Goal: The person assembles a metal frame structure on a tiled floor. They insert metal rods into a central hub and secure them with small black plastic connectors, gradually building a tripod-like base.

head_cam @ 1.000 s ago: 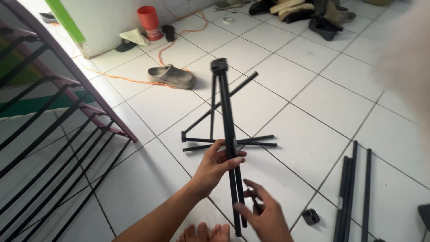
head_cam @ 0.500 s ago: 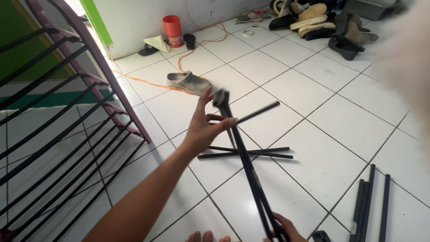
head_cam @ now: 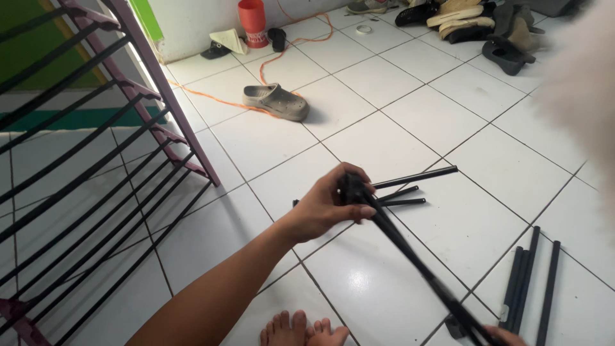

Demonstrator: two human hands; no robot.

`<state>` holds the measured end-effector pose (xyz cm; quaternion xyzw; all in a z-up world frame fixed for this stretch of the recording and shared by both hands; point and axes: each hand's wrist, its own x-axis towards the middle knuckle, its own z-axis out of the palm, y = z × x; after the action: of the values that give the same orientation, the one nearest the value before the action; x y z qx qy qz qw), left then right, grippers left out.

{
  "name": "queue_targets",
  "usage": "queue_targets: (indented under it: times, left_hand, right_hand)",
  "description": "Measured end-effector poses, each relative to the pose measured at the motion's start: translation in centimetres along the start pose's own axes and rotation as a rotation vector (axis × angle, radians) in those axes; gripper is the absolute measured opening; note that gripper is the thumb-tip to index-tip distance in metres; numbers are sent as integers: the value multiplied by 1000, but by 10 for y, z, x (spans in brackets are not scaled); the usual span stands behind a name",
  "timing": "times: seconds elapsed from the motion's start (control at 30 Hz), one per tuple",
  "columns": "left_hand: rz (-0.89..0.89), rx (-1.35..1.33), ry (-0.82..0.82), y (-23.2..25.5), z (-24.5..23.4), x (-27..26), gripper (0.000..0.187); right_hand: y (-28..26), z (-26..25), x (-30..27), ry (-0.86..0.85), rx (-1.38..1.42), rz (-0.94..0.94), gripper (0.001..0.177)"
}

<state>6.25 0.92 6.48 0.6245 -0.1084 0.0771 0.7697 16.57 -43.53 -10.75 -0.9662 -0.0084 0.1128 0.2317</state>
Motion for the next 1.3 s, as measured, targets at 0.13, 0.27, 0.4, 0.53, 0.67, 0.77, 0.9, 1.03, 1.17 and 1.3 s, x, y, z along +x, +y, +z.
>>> queue_targets:
  times: [0.13, 0.27, 0.4, 0.53, 0.67, 0.77, 0.9, 1.03, 1.17, 1.3]
  left_hand:
    - [68, -63, -69, -9, 20, -3, 43]
    - [-20, -127, 11, -17, 40, -8, 44]
    - [-30, -123, 31, -21, 54, -15, 44]
    - [-83, -164, 42, -19, 57, -22, 43]
    - [-67, -201, 26, -17, 58, -28, 42]
    - [-45, -203, 24, -17, 58, -30, 41]
    - [-5, -223, 19, -16, 56, -31, 41]
    - [-3, -167, 9, -16, 55, -31, 39]
    - [28, -172, 19, -17, 58, -29, 37]
    - [33, -180, 44, -17, 59, -26, 38]
  right_hand:
    - [13, -36, 4, 61, 16, -55, 60]
    - [-7, -83, -9, 135, 72, -223, 57]
    - [-86, -118, -53, 105, 84, -337, 55]
    - [-192, -147, -110, 15, 46, -163, 40]
    - [-266, -167, -139, 52, -178, -397, 27]
    - [-289, -169, -140, 95, -14, -863, 29]
    - [-302, -167, -135, 18, -29, -768, 26]
    - [-315, -170, -132, -58, -198, -567, 24]
    - [-328, -175, -135, -82, -235, -526, 25]
    - [-333, -178, -136, -82, -287, -505, 27]
